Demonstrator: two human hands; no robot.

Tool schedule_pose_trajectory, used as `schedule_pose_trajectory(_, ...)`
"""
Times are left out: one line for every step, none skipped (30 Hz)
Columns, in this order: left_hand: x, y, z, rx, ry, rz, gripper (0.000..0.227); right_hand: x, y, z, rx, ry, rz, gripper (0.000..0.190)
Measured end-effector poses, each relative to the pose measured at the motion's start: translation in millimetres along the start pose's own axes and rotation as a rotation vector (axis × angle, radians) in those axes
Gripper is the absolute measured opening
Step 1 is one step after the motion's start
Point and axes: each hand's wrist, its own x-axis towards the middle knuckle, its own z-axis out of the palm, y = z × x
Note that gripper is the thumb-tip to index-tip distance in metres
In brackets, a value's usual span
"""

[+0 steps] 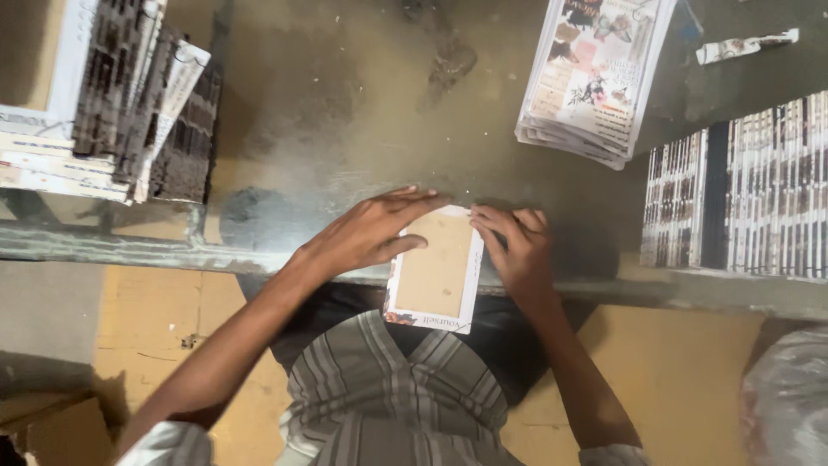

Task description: The person assembles small cards by placing a brown insert into a white frame and pressing the edges to secure it. The person then stacks the finished cards and repeats the process with additional inserts and frames.

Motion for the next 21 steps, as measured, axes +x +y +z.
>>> schedule_pose_trajectory(-0.9,-2.4,3.2,0.032,-0.006,0.013,0.057,1.8,1.4,-2.9,-0.014,-0.004,-0.016,0.023)
schedule_pose_trajectory(-2.0,-5.0,6.3,0.064,-0.012,0.027,0.054,3.0,2.0,-7.3,0.052,-0.056,0.004,0.034)
schedule_pose_trajectory(-4.1,-7.3,9.0,0.096,-0.025,0.037,0.051,3.7,0.9,-10.0,0.123,-0.106,0.03,0.046)
schedule_pose_trajectory(-5.3,-8.9,12.5,0.147,-0.021,0.076,0.049,4.5,0.0,-13.7,0.194,-0.157,0.056,0.058)
schedule_pose_trajectory(-5.7,-11.3,13.9,0.206,-0.013,0.115,0.047,8.7,-0.4,-14.8,0.17,-0.218,-0.048,0.065)
schedule_pose_trajectory(-6.1,-12.9,15.2,0.266,-0.005,0.154,0.045,12.9,-0.3,-16.0,0.147,-0.279,-0.152,0.072)
schedule_pose_trajectory(-8.2,-12.0,17.7,0.257,-0.002,0.142,0.041,12.9,-2.2,-16.9,0.124,-0.341,-0.251,0.079)
schedule_pose_trajectory(-10.3,-9.7,20.0,0.247,0.0,0.131,0.037,12.1,-4.2,-16.6,0.138,-0.343,-0.238,0.076)
schedule_pose_trajectory(-10.1,-7.4,20.7,0.237,0.005,0.123,0.034,11.1,-5.6,-17.4,0.147,-0.345,-0.225,0.072)
schedule_pose_trajectory(-9.2,-4.7,19.1,0.115,0.007,0.057,0.031,8.9,-7.7,-17.3,0.157,-0.348,-0.212,0.069)
schedule_pose_trajectory(-3.3,-4.0,14.2,-0.002,0.012,-0.004,0.028,8.8,-8.2,-16.7,0.166,-0.349,-0.197,0.066)
schedule_pose_trajectory(3.2,-3.3,7.7,-0.119,0.016,-0.064,0.026,7.1,-9.5,-15.6,0.175,-0.351,-0.182,0.062)
schedule_pose_trajectory(12.1,-4.4,1.0,-0.255,0.026,-0.169,0.029,4.9,-10.1,-14.5,0.184,-0.357,-0.166,0.059)
schedule_pose_trajectory(25.9,-8.3,-6.3,-0.392,0.034,-0.274,0.035,2.9,-10.1,-12.9,0.178,-0.34,-0.155,0.057)
schedule_pose_trajectory(41.2,-13.1,-12.2,-0.431,0.185,-0.142,0.032,0.2,-10.7,-10.8,0.175,-0.326,-0.141,0.054)
schedule_pose_trajectory(56.1,-17.6,-14.7,-0.468,0.334,-0.005,0.029,-1.3,-10.3,-8.3,0.173,-0.313,-0.127,0.052)
schedule_pose_trajectory(66.1,-21.3,-12.9,-0.288,0.543,-0.005,0.026,-6.0,-11.1,-7.1,0.188,-0.3,-0.106,0.05)
schedule_pose_trajectory(78.1,-26.8,-9.4,-0.101,0.745,-0.004,0.023,-10.0,-12.2,-5.6,0.203,-0.286,-0.085,0.048)
schedule_pose_trajectory(92.3,-28.3,2.4,0.151,0.666,0.1,0.024,-12.0,-12.8,-5.2,0.213,-0.269,-0.071,0.046)
schedule_pose_trajectory(102.0,-26.8,16.5,0.401,0.58,0.203,0.024,-16.7,-16.1,-6.4,0.243,-0.243,-0.016,0.045)
schedule_pose_trajectory(110.0,-27.2,24.7,0.663,0.494,0.312,0.025,-16.5,-17.6,-6.6,0.271,-0.208,0.025,0.044)
